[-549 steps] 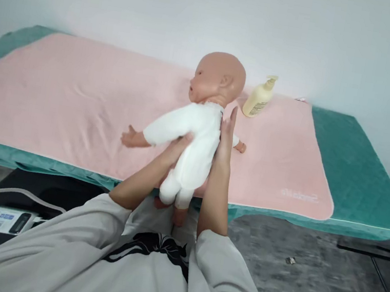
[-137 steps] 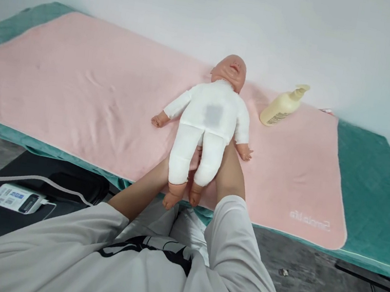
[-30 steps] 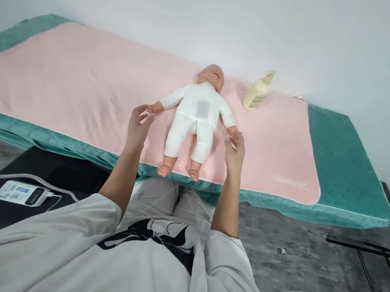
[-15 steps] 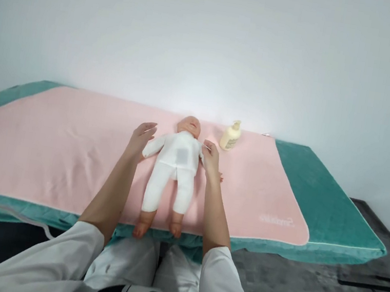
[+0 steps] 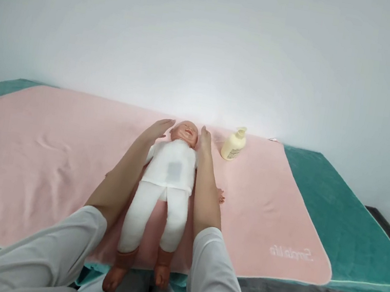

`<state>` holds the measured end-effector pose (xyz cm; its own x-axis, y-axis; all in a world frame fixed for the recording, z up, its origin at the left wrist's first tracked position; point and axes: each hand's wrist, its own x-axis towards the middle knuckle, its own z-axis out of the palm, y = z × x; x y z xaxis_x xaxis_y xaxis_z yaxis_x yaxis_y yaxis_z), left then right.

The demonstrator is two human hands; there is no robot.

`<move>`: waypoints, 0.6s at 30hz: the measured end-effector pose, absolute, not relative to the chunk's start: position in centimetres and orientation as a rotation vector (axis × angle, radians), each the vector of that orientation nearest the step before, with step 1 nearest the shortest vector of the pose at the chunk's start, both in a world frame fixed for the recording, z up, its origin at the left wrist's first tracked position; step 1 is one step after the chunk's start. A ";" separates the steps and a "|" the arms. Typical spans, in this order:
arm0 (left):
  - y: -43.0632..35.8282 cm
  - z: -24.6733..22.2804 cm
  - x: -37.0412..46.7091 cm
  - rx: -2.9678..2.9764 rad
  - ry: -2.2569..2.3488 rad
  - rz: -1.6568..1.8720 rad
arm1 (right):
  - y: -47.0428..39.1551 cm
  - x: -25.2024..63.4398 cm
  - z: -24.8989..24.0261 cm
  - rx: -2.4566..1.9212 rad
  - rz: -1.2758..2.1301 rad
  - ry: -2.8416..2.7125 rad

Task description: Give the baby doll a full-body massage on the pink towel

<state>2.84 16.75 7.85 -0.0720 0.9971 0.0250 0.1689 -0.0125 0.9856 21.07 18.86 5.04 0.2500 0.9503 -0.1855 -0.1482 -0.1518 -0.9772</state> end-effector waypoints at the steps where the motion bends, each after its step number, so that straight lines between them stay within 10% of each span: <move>1: 17.3 7.8 3.1 1.310 1.402 1.161 | 19.1 20.9 4.9 -1.320 1.260 -0.856; 18: 18.5 6.9 5.0 0.959 1.262 1.082 | 16.7 18.5 6.6 -1.012 1.391 -0.848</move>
